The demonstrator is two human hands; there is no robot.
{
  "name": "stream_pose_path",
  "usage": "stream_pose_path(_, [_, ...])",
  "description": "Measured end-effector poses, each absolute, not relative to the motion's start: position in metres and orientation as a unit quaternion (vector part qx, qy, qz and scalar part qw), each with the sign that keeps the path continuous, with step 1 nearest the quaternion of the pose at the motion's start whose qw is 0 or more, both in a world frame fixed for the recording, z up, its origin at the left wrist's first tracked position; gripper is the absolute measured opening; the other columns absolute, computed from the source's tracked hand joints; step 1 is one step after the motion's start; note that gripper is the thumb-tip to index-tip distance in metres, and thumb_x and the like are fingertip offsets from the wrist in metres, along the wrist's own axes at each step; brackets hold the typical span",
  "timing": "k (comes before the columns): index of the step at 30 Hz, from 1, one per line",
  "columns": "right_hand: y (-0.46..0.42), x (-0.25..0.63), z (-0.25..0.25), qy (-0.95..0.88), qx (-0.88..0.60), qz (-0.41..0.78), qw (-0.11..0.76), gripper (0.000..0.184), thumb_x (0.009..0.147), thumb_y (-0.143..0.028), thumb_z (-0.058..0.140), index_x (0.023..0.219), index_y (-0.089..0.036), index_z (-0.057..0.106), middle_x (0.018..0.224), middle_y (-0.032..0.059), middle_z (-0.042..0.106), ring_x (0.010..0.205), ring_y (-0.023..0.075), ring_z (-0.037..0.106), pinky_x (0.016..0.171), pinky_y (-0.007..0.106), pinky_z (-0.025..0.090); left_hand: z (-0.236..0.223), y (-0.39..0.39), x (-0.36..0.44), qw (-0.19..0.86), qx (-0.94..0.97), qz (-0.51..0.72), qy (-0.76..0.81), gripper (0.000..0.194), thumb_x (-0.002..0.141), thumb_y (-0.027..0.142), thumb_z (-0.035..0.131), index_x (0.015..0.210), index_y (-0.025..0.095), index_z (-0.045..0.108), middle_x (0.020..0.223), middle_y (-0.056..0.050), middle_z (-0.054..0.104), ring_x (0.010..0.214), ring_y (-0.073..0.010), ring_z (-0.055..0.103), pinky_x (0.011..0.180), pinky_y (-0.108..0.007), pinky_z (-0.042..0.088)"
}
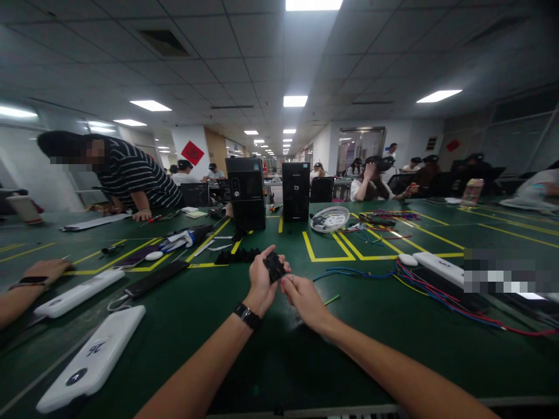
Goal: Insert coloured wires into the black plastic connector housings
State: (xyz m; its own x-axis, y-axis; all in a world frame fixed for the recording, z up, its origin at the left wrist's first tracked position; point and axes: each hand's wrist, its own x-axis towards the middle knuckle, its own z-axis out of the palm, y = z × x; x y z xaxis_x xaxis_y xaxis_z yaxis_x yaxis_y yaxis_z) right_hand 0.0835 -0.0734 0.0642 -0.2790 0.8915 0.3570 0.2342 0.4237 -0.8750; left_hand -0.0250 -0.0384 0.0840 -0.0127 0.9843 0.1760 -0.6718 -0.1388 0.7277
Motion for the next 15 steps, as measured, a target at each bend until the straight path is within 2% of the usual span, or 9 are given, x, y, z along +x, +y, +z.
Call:
stream_pose_path(3, [-0.069,0.082,0.055,-0.711,-0.393,0.383,0.440,0.034,0.090,-0.040,0.039,0.066,-0.019,0.049,0.049,-0.0052,0.039,0.044,0.0089,0.036,0.045,0.020,0.026,0.081,-0.036,-0.026,0.614,0.329,0.674,0.246,0.042,0.079,0.029,0.041,0.119,0.017,0.039,0.061,0.001,0.055,0.049,-0.0143,0.055,0.057,-0.031,0.047])
stream_pose_path(6, [-0.070,0.080,0.057,-0.693,-0.402,0.403,0.442,0.033,0.090,-0.039,0.037,0.067,-0.019,0.049,0.048,-0.0059,0.038,0.042,0.0086,0.034,0.044,0.020,0.025,0.077,-0.031,-0.027,0.561,0.376,0.696,0.244,0.043,0.080,0.028,0.042,0.123,0.021,0.037,0.063,0.002,0.056,0.050,-0.0129,0.056,0.059,-0.030,0.048])
stream_pose_path(9, [-0.076,0.077,0.062,-0.693,-0.435,0.373,0.437,0.030,0.090,-0.035,0.037,0.068,-0.018,0.050,0.047,-0.0056,0.039,0.043,0.0087,0.036,0.044,0.020,0.025,0.072,-0.026,-0.026,0.528,0.407,0.708,0.232,0.044,0.081,0.025,0.039,0.125,0.025,0.034,0.064,0.003,0.056,0.051,-0.0123,0.056,0.058,-0.029,0.048])
stream_pose_path(15, [-0.077,0.072,0.051,-0.729,-0.428,0.309,0.436,0.032,0.092,-0.033,0.033,0.067,-0.019,0.046,0.051,-0.0045,0.042,0.047,0.0093,0.039,0.048,0.021,0.027,0.068,-0.026,-0.019,0.603,0.351,0.687,0.206,0.046,0.081,0.026,0.040,0.126,0.024,0.030,0.060,0.002,0.054,0.047,-0.0149,0.055,0.054,-0.032,0.048])
